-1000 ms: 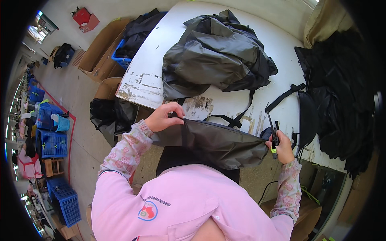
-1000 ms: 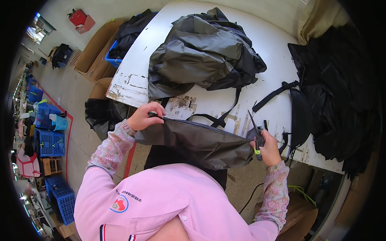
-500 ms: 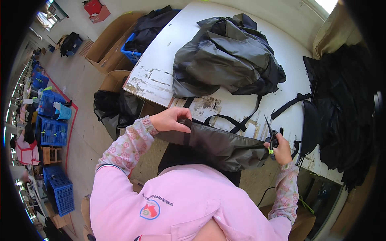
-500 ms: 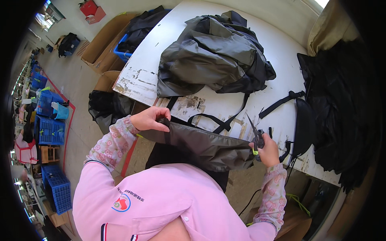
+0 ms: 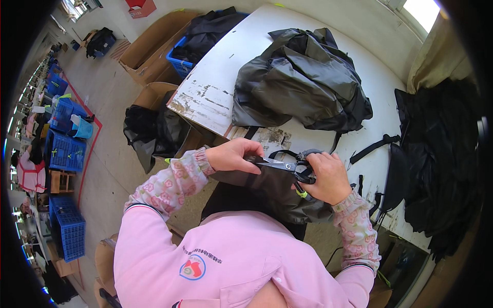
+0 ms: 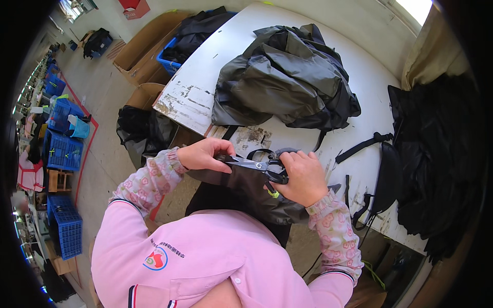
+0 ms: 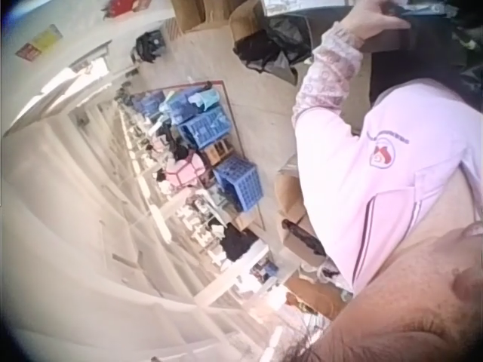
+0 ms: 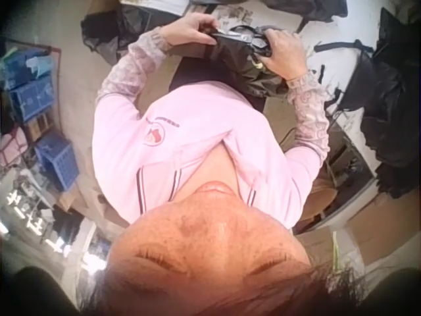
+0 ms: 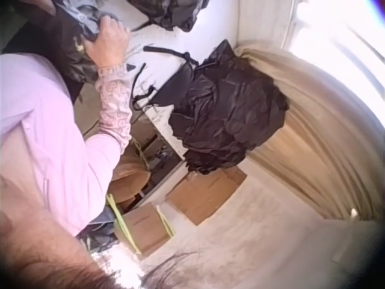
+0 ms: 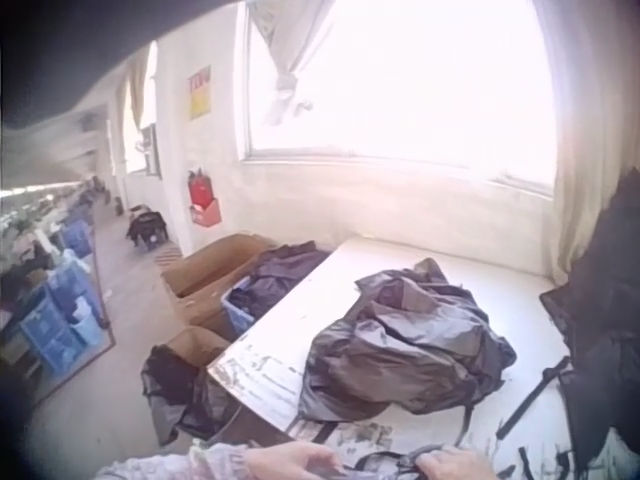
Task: Trim excess fabric or straps from a black bag or garment using scissors.
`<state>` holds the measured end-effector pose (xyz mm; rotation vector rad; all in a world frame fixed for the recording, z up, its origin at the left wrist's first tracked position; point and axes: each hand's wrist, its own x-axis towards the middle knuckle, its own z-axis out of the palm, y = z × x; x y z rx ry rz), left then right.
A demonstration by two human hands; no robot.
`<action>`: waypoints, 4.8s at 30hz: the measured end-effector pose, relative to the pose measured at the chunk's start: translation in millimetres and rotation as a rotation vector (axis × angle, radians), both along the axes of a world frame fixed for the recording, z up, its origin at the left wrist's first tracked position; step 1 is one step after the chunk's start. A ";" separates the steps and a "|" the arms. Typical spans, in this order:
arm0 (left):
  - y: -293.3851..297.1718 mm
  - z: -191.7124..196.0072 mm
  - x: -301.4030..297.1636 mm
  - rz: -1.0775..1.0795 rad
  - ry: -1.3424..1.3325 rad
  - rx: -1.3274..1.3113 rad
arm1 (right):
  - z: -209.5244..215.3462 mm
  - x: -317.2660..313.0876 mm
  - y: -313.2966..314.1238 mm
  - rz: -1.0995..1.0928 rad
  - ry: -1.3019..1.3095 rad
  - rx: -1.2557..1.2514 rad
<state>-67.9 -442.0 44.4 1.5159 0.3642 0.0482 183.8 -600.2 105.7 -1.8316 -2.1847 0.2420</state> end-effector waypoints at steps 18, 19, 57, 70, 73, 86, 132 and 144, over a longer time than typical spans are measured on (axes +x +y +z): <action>0.3 1.9 1.5 -0.061 -0.008 -0.003 | -8.0 0.3 5.0 0.056 0.011 -0.113; -0.1 2.4 1.6 -0.061 -0.007 -0.003 | -6.3 -0.5 4.8 0.059 0.025 -0.101; 1.0 14.6 7.2 -0.104 0.025 0.135 | -41.7 33.4 -28.7 -0.236 0.381 -0.223; -1.7 14.7 14.3 -0.045 0.044 0.095 | -20.0 17.8 -26.0 -0.088 0.144 0.010; -5.9 17.2 18.0 -0.048 0.061 0.077 | -16.1 10.2 -10.8 -0.020 0.065 0.080; -7.8 14.3 15.8 -0.071 0.051 0.148 | -16.3 -5.0 -1.0 0.021 0.087 -0.014; 5.8 -8.2 15.9 -0.125 0.012 0.268 | -32.6 59.1 -22.5 0.023 0.093 -0.135; 4.1 -7.7 9.4 -0.104 -0.022 0.225 | -30.6 56.5 1.6 0.151 -0.003 -0.309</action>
